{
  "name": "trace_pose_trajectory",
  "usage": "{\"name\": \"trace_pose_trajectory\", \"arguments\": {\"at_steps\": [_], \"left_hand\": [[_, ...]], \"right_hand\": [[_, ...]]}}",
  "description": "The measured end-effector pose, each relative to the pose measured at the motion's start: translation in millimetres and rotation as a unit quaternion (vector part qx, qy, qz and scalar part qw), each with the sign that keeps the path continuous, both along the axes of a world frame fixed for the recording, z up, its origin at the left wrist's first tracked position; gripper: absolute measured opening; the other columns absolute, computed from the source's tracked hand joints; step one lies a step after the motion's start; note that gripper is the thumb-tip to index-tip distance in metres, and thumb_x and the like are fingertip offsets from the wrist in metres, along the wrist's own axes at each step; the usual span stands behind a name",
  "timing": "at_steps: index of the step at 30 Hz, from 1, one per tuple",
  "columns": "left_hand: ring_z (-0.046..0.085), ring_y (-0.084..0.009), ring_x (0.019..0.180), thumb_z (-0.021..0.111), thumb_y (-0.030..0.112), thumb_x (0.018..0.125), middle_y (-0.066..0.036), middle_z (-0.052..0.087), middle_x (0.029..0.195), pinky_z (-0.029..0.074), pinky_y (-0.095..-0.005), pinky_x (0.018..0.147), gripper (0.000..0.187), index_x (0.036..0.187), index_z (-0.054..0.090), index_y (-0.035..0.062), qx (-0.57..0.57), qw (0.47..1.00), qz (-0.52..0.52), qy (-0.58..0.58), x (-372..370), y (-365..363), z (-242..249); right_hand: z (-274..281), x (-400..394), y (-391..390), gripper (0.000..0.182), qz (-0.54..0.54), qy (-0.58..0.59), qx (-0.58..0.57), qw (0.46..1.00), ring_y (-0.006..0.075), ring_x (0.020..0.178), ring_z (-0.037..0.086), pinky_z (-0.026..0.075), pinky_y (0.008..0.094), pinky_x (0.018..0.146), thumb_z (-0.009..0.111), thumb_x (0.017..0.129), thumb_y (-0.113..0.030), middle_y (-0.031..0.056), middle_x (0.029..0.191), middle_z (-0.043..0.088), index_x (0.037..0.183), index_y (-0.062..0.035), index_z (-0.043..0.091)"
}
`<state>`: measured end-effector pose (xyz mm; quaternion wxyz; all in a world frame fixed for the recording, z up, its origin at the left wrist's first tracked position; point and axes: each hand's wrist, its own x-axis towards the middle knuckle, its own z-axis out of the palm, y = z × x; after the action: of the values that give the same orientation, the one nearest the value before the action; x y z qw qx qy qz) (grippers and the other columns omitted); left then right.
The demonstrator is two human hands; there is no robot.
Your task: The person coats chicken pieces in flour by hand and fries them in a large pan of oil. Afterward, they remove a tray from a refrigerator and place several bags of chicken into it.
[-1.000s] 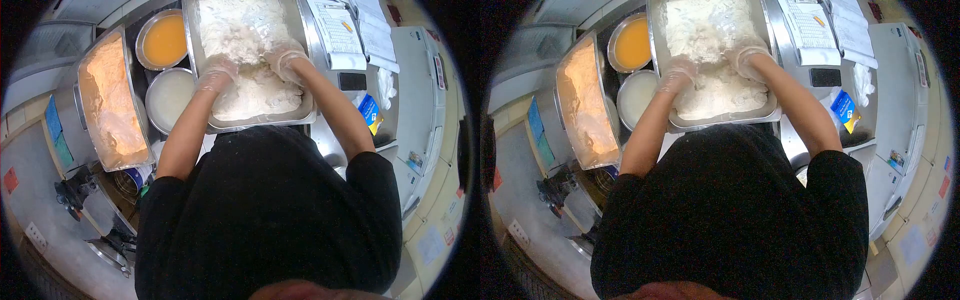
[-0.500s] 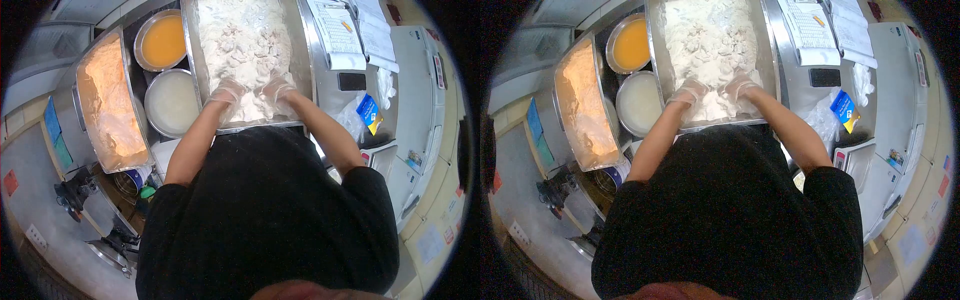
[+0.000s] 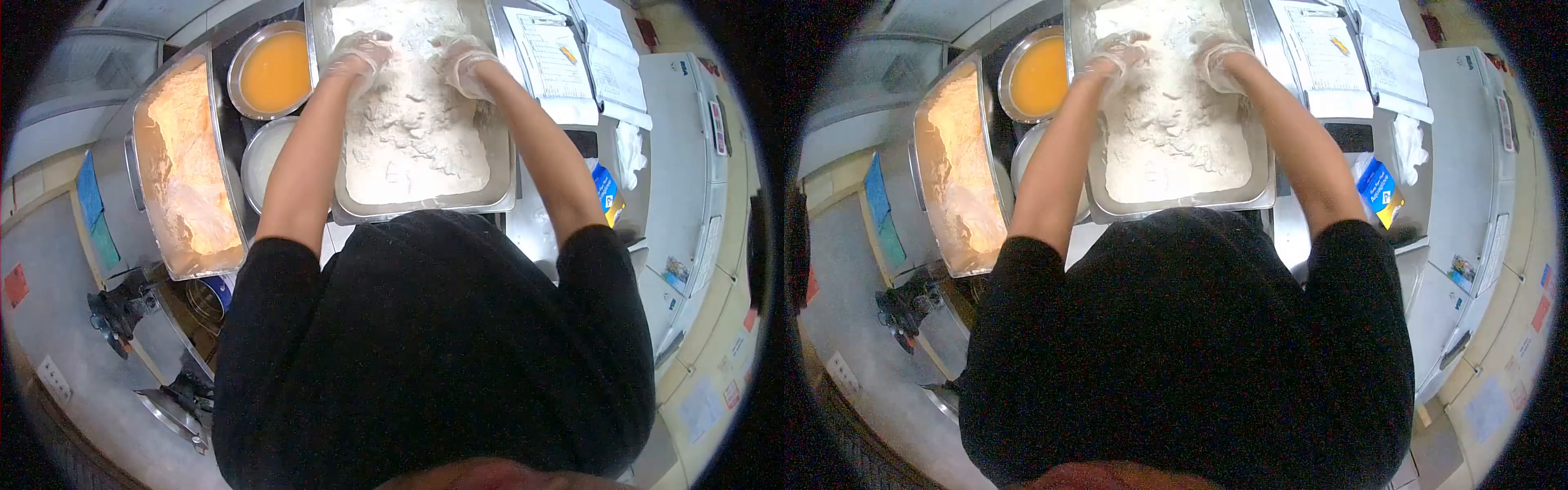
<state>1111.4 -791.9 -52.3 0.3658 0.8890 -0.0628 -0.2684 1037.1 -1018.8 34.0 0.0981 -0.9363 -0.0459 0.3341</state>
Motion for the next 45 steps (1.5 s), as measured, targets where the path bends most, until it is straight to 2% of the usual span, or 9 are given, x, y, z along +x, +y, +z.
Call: {"name": "trace_pose_trajectory", "arguments": {"at_steps": [2, 3, 5, 9, 12, 17, 26, 36, 45], "left_hand": [[0.067, -0.0288, 0.103, 0.061, 0.052, 0.092, -0.013, 0.071, 0.12, 0.052, -0.039, 0.092, 0.056, 0.127, 0.068, 0.0089, -0.374, 0.925, -0.007, 0.062, 19, 33, -146], [0.067, -0.0288, 0.103, 0.061, 0.052, 0.092, -0.013, 0.071, 0.12, 0.052, -0.039, 0.092, 0.056, 0.127, 0.068, 0.0089, -0.375, 0.925, -0.012, 0.056, 4, -19, -79], [0.066, -0.0324, 0.109, 0.061, 0.06, 0.091, -0.014, 0.069, 0.125, 0.051, -0.0405, 0.095, 0.065, 0.131, 0.066, 0.0091, 0.054, 0.989, 0.081, 0.112, -61, -31, 82], [0.058, -0.0285, 0.119, 0.066, 0.063, 0.085, -0.016, 0.067, 0.126, 0.042, -0.0392, 0.105, 0.077, 0.136, 0.061, 0.0045, 0.129, 0.975, -0.042, 0.176, -85, -28, 59], [0.061, -0.0303, 0.118, 0.083, 0.061, 0.066, -0.022, 0.064, 0.128, 0.047, -0.038, 0.102, 0.1, 0.141, 0.054, 0.0005, 0.061, 0.966, -0.218, 0.127, -120, -9, 72], [0.05, -0.0401, 0.135, 0.078, 0.049, 0.075, -0.029, 0.035, 0.154, 0.047, -0.0432, 0.106, 0.099, 0.152, 0.037, 0.0034, 0.277, 0.91, -0.302, -0.067, -193, -16, 42], [0.067, -0.0366, 0.109, 0.061, 0.025, 0.087, -0.027, 0.064, 0.122, 0.054, -0.0417, 0.092, 0.055, 0.135, 0.055, 0.0001, 0.185, 0.974, -0.118, -0.054, -158, -11, 46], [0.07, -0.0368, 0.098, 0.063, 0.04, 0.089, -0.023, 0.073, 0.099, 0.053, -0.0423, 0.091, 0.043, 0.111, 0.072, 0.003, 0.02, 0.955, -0.22, -0.198, -165, 28, 87], [0.071, -0.0339, 0.089, 0.065, 0.037, 0.094, -0.02, 0.074, 0.096, 0.055, -0.0406, 0.08, 0.042, 0.114, 0.07, 0.0, 0.023, 0.998, 0.058, 0.02, -150, -5, 150]], "right_hand": [[-85, 17, -15, 0.043, 0.279, -0.205, -0.122, 0.93, 0.0279, 0.129, 0.058, 0.047, 0.0378, 0.111, 0.054, 0.099, -0.013, 0.0086, 0.154, 0.047, 0.142, -0.0142, 0.056], [-62, 13, -10, 0.043, 0.275, -0.211, -0.126, 0.929, 0.0279, 0.129, 0.058, 0.047, 0.0378, 0.111, 0.054, 0.099, -0.013, 0.0086, 0.154, 0.047, 0.142, -0.0142, 0.056], [10, -21, 22, 0.048, -0.022, -0.108, 0.143, 0.984, 0.0307, 0.123, 0.06, 0.048, 0.0405, 0.107, 0.064, 0.095, -0.02, 0.0117, 0.133, 0.065, 0.14, -0.0084, 0.056], [-8, -34, 22, 0.07, 0.392, 0.032, -0.06, 0.917, 0.0265, 0.132, 0.055, 0.046, 0.0321, 0.112, 0.066, 0.094, -0.018, 0.0085, 0.161, 0.035, 0.156, -0.0283, 0.036], [9, -69, 25, 0.094, 0.017, 0.176, 0.1, 0.979, 0.0335, 0.134, 0.052, 0.047, 0.0378, 0.111, 0.077, 0.085, -0.028, 0.0179, 0.163, 0.029, 0.161, -0.0328, 0.022], [4, -136, 46, 0.13, 0.059, 0.041, -0.032, 0.997, 0.0486, 0.139, 0.042, 0.051, 0.0491, 0.102, 0.09, 0.069, -0.032, 0.0256, 0.164, 0.016, 0.163, -0.0313, 0.001], [-23, -83, 44, 0.066, -0.004, -0.028, -0.092, 0.995, 0.0272, 0.107, 0.071, 0.057, 0.0381, 0.088, 0.063, 0.087, -0.032, 0.0191, 0.116, 0.072, 0.148, -0.0145, 0.049], [19, -75, -8, 0.034, 0.268, -0.025, 0.036, 0.963, 0.0283, 0.1, 0.071, 0.056, 0.0389, 0.088, 0.064, 0.093, -0.029, 0.0207, 0.11, 0.072, 0.117, -0.0056, 0.071], [74, -82, 21, 0.036, -0.146, -0.086, 0.095, 0.981, 0.0299, 0.098, 0.068, 0.053, 0.0419, 0.091, 0.062, 0.098, -0.031, 0.0177, 0.108, 0.071, 0.126, -0.0075, 0.062]]}}
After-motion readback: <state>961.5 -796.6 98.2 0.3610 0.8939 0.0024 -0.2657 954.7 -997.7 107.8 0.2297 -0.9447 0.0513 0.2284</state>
